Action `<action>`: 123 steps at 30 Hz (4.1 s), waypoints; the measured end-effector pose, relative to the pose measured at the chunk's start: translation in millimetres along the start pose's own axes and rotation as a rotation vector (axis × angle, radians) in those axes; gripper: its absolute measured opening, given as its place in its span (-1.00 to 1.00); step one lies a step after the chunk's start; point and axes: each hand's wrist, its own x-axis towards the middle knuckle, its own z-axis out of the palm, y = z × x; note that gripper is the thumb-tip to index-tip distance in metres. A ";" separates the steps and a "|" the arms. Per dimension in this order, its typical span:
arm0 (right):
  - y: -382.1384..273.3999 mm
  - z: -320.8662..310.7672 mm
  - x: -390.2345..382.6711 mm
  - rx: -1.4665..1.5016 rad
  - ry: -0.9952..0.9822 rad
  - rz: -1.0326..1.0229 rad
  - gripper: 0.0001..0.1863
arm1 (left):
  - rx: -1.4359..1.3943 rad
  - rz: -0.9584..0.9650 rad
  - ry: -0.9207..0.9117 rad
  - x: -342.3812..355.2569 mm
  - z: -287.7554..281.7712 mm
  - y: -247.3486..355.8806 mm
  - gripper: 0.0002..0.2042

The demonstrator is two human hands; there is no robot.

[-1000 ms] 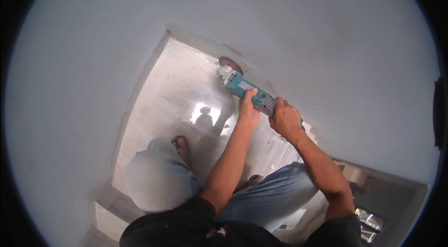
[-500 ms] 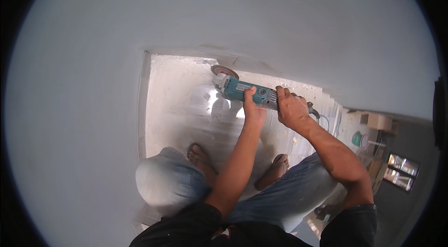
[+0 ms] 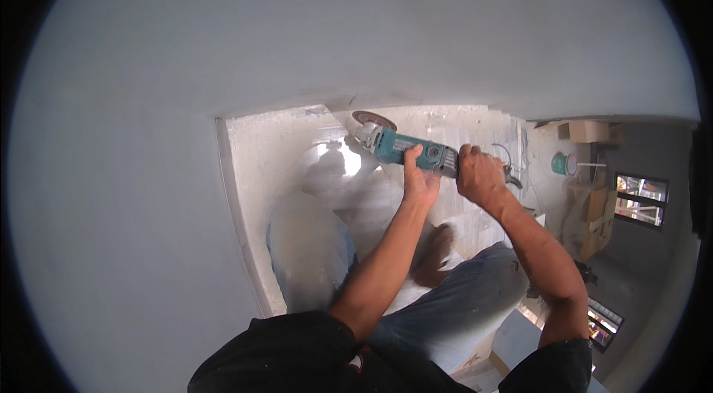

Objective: The person sands the floor edges and corners using a power sander, moving the tool along the base of the wall.

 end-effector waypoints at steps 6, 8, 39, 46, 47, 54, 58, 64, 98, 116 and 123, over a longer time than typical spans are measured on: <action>5.8 -1.9 -0.6 -0.030 0.075 -0.055 -0.77 | 0.017 0.038 -0.073 0.7 3.4 2.3 -0.56; 9.4 -7.4 0.0 -0.032 0.099 -0.080 -0.76 | 0.033 0.064 -0.100 -3.6 10.5 2.3 -0.57; 33.4 -12.7 -10.3 -0.132 0.336 -0.458 -0.74 | 0.004 0.491 0.064 2.5 32.1 -20.4 -0.51; 14.0 -18.6 -20.2 -0.296 0.342 -0.353 -0.74 | 0.017 0.445 -0.019 -1.8 30.1 -25.0 -0.40; 9.8 -20.4 -23.6 -0.320 0.345 -0.351 -0.73 | -0.010 0.447 -0.031 -1.6 29.7 -25.1 -0.39; -4.3 -27.3 -38.9 -0.415 0.359 -0.307 -0.70 | -0.081 0.473 -0.015 -18.1 38.5 -26.2 -0.38; -13.5 -27.0 -49.8 -0.456 0.368 -0.298 -0.71 | -0.104 0.490 0.008 -32.4 36.5 -23.0 -0.38; -19.3 -31.3 -60.1 -0.494 0.353 -0.274 -0.72 | -0.107 0.462 0.007 -50.9 39.1 -22.4 -0.36; -48.1 -40.3 -87.0 -0.427 0.295 -0.224 -0.68 | 0.009 0.425 0.100 -90.6 38.9 -5.2 -0.21; -40.7 -37.2 -73.8 -0.404 0.273 -0.251 -0.69 | 0.005 0.452 0.076 -65.5 34.5 -6.3 -0.27; -35.0 -46.1 -64.9 -0.445 0.215 -0.228 -0.70 | -0.039 0.385 0.105 -48.1 38.3 -15.2 -0.29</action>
